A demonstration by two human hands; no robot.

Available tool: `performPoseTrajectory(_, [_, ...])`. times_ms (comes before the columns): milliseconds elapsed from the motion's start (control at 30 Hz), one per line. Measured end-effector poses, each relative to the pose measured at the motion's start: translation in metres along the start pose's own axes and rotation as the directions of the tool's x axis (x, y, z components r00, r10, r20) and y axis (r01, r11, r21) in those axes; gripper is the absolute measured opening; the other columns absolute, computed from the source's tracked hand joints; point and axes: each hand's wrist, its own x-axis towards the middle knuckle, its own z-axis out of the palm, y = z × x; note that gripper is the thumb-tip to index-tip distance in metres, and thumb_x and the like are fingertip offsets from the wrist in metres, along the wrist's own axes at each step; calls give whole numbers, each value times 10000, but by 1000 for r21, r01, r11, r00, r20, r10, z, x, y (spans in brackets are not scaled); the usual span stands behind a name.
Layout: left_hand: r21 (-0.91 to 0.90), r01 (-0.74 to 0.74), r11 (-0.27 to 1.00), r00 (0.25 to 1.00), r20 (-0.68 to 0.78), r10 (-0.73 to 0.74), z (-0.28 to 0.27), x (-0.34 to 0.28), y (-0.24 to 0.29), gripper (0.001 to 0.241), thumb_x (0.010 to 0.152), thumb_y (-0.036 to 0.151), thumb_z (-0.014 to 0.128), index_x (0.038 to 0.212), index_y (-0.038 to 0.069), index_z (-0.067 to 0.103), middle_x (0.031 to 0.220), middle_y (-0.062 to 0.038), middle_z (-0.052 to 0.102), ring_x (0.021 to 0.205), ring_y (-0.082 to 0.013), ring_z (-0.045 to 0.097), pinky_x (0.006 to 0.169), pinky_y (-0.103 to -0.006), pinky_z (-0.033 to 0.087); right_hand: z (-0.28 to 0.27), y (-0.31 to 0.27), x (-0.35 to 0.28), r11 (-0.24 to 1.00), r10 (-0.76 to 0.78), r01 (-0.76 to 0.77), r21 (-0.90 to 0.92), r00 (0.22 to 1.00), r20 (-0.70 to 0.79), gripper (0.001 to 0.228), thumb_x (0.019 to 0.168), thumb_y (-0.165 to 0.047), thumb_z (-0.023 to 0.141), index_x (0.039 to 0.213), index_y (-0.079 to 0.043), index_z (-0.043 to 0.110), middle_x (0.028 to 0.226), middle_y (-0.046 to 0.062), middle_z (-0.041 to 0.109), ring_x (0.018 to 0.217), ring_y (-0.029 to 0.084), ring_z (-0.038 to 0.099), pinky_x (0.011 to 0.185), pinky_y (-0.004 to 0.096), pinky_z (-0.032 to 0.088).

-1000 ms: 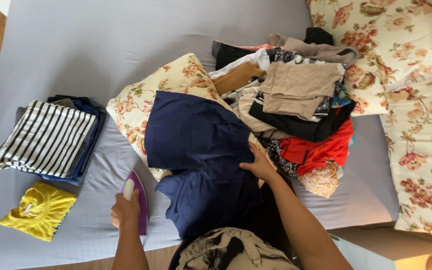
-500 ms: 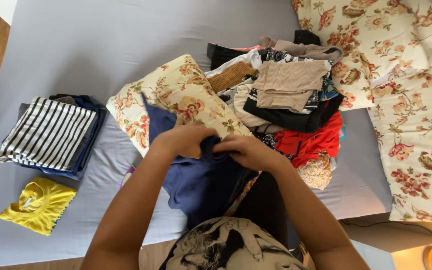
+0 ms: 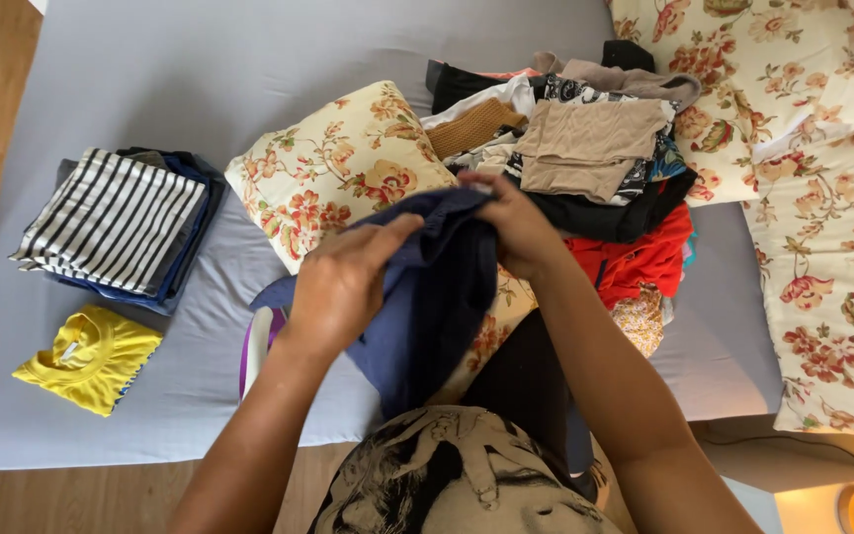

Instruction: The person irons several pieces of clothing, including dark blue shorts, a beige top, and a white top with a black pattern, using a purple iron on a floral pillow. After ironing each item, the person folds it and places it on a growing stack of folded clothes.

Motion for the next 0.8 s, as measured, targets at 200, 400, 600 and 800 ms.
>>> performPoseTrajectory(200, [-7,204,979,973,-110,-203,-12,-15,24,576,849,-2,634,1373,234,601,1071,-88,716,934,-343,721,797,-459,566,53,-43,-11,954,-205,215,210,976,-69,390,898,75,582,1186,-162,696,963,105,681,796,224,734,653,382,676])
performPoseTrajectory(400, [-314,285,905,932,-127,-338,-24,-24,42,485,903,137,746,1350,45,581,1073,-212,725,957,-396,730,804,-500,563,94,-45,-45,918,-329,369,146,913,-240,418,939,59,465,1238,-196,606,1028,135,580,756,209,643,427,215,512])
performPoseTrajectory(600, [-326,279,903,822,-405,-400,-16,-32,25,262,911,33,743,1156,117,700,914,-87,706,894,-301,711,864,-396,533,100,-40,-76,920,-382,391,1,899,-213,276,961,1,555,1188,-146,502,993,121,549,789,192,625,561,352,649])
performPoseTrajectory(800, [-368,166,915,942,-215,-257,-27,-33,39,195,968,212,682,1118,95,640,986,-113,728,1010,-392,698,977,-500,487,87,-49,-66,932,-305,343,118,918,-255,333,907,42,552,1153,-173,484,944,97,511,725,187,602,491,280,561])
